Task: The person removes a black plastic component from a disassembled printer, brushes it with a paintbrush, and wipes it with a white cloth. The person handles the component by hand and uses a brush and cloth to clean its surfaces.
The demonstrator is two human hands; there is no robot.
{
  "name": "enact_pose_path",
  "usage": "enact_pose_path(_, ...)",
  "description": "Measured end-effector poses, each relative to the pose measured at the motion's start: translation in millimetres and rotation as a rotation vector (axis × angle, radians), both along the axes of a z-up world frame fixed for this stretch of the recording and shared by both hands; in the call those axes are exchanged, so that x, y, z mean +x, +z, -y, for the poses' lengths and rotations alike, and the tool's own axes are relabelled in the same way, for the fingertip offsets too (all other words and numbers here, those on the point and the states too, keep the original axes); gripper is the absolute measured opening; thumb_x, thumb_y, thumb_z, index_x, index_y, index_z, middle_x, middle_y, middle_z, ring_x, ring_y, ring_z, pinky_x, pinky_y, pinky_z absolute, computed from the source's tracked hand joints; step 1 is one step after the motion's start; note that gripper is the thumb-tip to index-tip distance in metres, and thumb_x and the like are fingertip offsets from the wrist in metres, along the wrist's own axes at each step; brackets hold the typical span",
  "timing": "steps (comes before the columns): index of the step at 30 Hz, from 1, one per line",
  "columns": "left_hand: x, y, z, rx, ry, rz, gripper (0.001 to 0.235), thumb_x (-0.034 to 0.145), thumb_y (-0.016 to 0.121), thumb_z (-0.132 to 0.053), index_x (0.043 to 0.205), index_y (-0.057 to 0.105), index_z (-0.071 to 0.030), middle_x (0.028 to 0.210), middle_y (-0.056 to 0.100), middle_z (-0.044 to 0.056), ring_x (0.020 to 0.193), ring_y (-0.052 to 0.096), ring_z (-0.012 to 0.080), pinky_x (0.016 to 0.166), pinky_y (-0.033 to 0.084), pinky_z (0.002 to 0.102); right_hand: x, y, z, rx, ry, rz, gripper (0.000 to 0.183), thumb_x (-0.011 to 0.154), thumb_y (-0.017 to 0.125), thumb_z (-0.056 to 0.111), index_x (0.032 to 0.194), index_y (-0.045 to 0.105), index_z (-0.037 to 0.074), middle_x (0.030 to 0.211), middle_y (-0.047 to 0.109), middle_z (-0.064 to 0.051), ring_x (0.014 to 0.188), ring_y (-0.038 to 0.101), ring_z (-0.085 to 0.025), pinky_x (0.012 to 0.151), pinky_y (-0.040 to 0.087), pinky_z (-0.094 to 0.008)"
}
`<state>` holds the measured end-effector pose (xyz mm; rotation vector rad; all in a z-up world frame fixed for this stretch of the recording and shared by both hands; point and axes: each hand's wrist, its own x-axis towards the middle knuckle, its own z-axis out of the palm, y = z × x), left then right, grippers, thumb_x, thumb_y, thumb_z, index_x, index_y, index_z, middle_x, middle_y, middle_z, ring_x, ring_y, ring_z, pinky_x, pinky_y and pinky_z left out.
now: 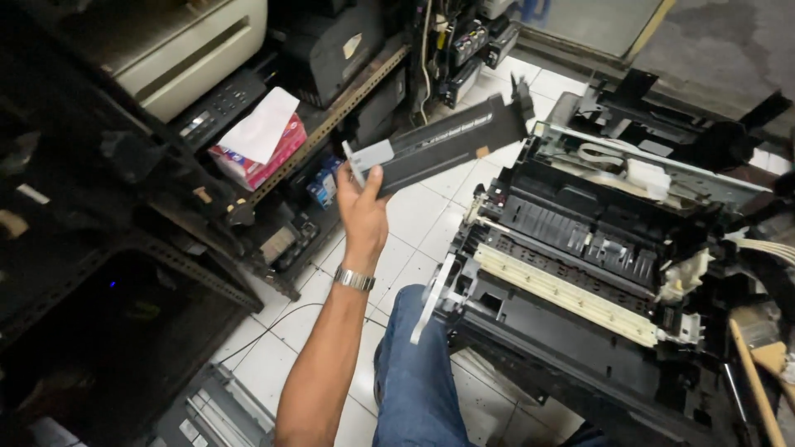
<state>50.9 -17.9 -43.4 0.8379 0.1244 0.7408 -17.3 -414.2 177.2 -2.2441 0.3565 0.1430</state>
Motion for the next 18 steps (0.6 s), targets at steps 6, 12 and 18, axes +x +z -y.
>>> enact_pose_path(6, 11, 9, -9, 0.006, -0.074, 0.064, 0.037, 0.095, 0.067, -0.002, 0.122, 0.048, -0.016, 0.111, 0.063, 0.001, 0.096, 0.066, 0.0149, 0.074, 0.065, 0.041, 0, -4, -151, 0.01, 0.216, -0.088, 0.035, 0.079, 0.068, 0.01, 0.113, 0.075, 0.007, 0.106, 0.072, -0.016, 0.092, 0.065, -0.034, 0.074, 0.05, -0.047)
enact_pose_path(12, 20, 7, -23, 0.141, -0.044, 0.067, 0.037, 0.097, 0.068, -0.006, 0.125, 0.048, -0.016, 0.111, 0.061, -0.002, 0.097, 0.067, 0.0119, 0.078, 0.067, 0.035, 82, -77, -268, -0.288, 0.72, -0.009, 0.039, 0.07, 0.072, 0.043, 0.078, 0.078, 0.005, 0.079, 0.072, -0.018, 0.083, 0.074, -0.036, 0.073, 0.054, -0.043)
enact_pose_path(18, 30, 5, -38, 0.212, -0.035, 0.096, 0.039, 0.098, 0.068, -0.007, 0.129, 0.046, -0.014, 0.111, 0.06, -0.002, 0.1, 0.065, 0.0099, 0.082, 0.066, 0.032, 92, -89, -290, -0.291, 0.729, 0.031, 0.035, 0.076, 0.072, 0.042, 0.073, 0.076, 0.007, 0.071, 0.071, -0.017, 0.077, 0.074, -0.035, 0.069, 0.056, -0.043)
